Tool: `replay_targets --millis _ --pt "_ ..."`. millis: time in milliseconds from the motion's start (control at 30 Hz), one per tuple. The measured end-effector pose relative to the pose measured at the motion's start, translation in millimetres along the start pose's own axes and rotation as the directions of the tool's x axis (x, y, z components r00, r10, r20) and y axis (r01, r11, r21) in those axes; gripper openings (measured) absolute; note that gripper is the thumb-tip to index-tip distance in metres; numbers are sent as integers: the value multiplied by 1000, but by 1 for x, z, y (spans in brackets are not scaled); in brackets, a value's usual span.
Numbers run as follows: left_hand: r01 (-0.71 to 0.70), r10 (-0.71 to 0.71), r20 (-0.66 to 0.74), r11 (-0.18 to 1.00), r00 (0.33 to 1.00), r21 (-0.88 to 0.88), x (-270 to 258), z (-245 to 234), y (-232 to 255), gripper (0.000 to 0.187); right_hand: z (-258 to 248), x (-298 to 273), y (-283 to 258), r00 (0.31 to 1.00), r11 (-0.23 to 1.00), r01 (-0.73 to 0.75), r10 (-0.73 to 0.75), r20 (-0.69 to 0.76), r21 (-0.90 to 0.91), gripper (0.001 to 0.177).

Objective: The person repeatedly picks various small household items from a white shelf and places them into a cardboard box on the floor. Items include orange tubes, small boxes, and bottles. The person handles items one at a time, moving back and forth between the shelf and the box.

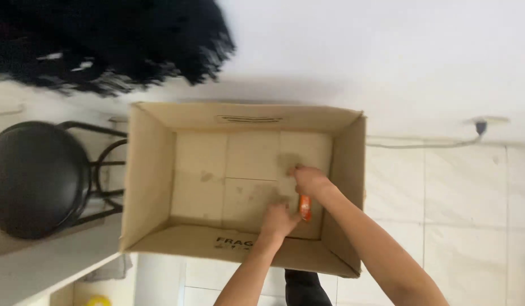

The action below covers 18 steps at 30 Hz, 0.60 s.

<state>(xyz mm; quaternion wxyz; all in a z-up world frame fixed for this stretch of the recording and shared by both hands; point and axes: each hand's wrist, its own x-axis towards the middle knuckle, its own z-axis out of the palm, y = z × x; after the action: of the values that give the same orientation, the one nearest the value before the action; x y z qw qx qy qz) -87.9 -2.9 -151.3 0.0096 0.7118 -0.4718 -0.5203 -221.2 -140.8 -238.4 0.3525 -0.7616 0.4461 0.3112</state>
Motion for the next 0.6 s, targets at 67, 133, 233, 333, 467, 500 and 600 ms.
replay_targets --millis 67,133,233,333,467,500,600 --pt "-9 4 -198 1000 980 -23 -46 -23 -35 59 -15 -39 -53 983 987 155 -157 -99 -37 58" --pt "1 -21 -407 999 913 -48 -91 -43 -82 45 -21 -67 -114 924 940 328 -341 -174 -97 49" --pt "18 -124 -801 990 585 -141 -174 -63 -167 38 -8 -100 -227 686 762 638 -626 -370 -106 47" --pt "116 -404 -828 913 388 -391 -286 -63 -253 31 27 -153 -356 495 610 772 -752 -434 -177 40" --pt "248 -611 -771 786 180 -566 -404 -28 -354 50 87 -213 -497 457 488 854 -870 -187 -181 43" --pt "271 -674 -722 732 155 -625 -429 -18 -376 57 106 -222 -525 391 414 890 -908 -149 -192 45" --pt "271 -679 -733 715 45 -645 -474 10 -437 62 158 -243 -591 370 367 904 -929 -27 -218 49"
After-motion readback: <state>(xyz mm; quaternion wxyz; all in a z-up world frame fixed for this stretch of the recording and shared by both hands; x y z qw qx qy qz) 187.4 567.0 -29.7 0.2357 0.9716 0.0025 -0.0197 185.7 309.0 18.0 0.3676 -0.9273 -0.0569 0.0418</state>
